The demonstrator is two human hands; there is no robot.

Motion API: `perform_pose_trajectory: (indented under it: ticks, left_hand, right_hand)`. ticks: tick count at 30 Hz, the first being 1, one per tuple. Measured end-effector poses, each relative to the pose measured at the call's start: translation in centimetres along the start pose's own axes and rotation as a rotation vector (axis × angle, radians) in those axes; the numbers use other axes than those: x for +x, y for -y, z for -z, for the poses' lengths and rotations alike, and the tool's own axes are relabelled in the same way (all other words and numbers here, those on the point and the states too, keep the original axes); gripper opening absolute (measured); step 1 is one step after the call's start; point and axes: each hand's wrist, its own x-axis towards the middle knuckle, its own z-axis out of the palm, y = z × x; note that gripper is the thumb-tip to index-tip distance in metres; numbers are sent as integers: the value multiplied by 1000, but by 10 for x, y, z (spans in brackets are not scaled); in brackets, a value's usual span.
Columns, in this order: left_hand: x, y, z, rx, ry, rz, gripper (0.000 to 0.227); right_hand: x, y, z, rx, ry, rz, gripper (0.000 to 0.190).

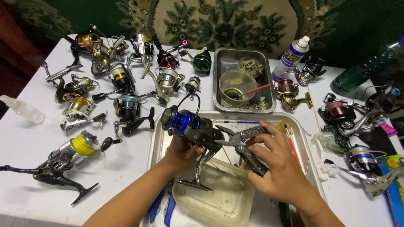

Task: The person disassembles and reassembles fishing reels on a cluttered workbench. They use pliers and screwdrivers to remove and attach components, including the handle and spool, while working over a metal tray.

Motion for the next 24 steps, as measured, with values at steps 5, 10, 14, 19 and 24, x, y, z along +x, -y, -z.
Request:
perform_pose_trajectory:
  ticks: [5, 10, 14, 19, 24]
  left_hand:
    - [0, -2, 0, -32, -3, 13, 44]
    - [0, -4, 0, 9, 24, -23, 46]
    - [1, -5, -1, -94, 43, -59, 26]
    - [-1, -8, 2, -112, 77, -26, 39]
    - [2, -13, 0, -86, 33, -153, 62]
  right_hand:
    - [3, 6, -2, 36, -33, 23, 34]
    - [1, 8, -4, 56, -41, 24, 34]
    - [0, 9, -4, 46, -56, 35, 35]
    - [-4, 6, -9, 45, -80, 45, 48]
    - [2, 11, -1, 58, 6, -11, 114]
